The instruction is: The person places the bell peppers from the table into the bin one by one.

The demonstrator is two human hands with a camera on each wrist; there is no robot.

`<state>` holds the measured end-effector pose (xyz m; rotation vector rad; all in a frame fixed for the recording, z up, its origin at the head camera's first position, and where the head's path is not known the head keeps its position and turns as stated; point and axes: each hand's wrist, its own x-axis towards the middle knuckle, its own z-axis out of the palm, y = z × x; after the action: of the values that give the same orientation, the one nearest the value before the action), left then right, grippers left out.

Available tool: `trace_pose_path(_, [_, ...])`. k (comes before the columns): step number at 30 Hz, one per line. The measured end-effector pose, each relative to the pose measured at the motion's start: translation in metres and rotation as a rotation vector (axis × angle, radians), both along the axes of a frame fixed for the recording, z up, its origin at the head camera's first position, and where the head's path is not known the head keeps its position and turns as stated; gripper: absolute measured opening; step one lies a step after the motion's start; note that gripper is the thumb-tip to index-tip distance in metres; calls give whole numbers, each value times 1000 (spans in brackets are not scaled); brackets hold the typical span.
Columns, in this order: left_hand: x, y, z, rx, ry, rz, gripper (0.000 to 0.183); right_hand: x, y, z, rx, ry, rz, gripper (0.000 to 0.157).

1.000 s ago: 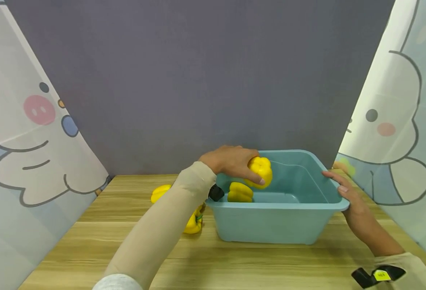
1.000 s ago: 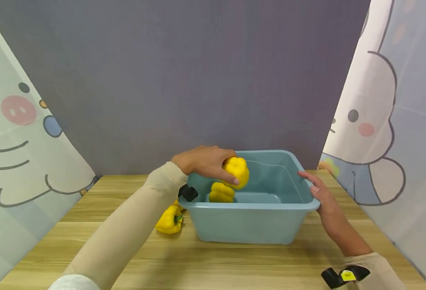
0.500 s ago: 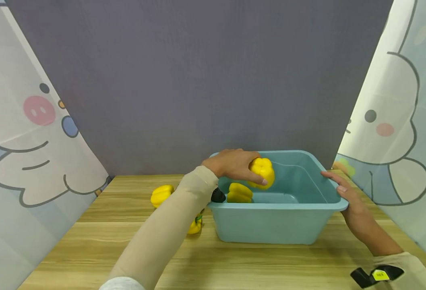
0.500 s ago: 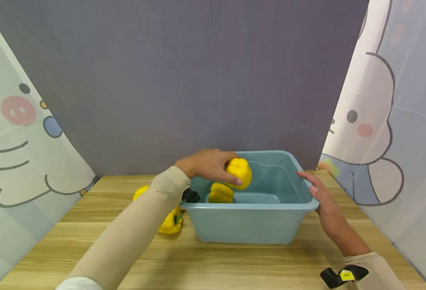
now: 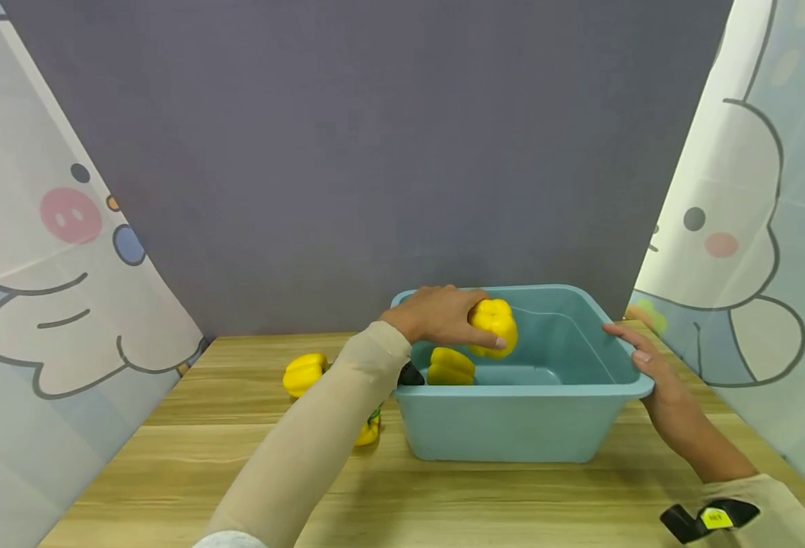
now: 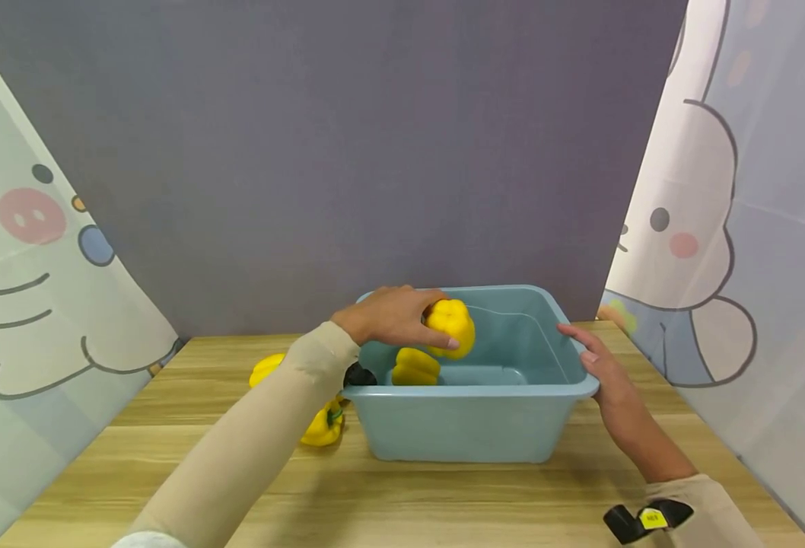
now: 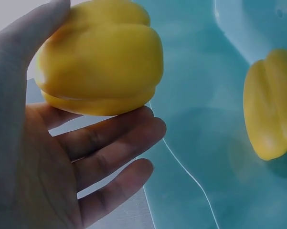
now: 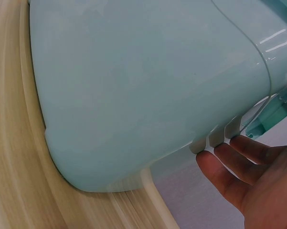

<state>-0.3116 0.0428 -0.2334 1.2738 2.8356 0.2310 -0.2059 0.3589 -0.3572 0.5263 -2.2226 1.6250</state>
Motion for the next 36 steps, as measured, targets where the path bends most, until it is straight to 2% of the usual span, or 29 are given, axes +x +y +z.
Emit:
trace_pose_path(5, [0, 1, 0, 0, 1, -2, 54, -1, 1, 2, -12, 4, 13, 50])
trace_pose_path(13, [0, 2, 1, 1, -18, 24, 73, 0, 3, 2, 25, 13, 5, 50])
trace_pose_path(17, [0, 4, 2, 37, 31, 45, 66, 0, 3, 1, 18, 9, 9, 50])
trace_pose_path(23, [-1, 5, 3, 59, 86, 39, 49, 0, 3, 2, 23, 7, 14, 50])
trace_pose_path(29, [-1, 2, 5, 147, 83, 43, 35, -1, 5, 2, -6, -2, 55, 50])
trace_pose_path(33, [0, -4, 11, 218, 66, 59, 31, -3, 9, 1, -35, -39, 90, 50])
trace_pose_path(36, [2, -9, 17, 237, 62, 75, 31, -4, 12, 2, -61, -68, 114, 50])
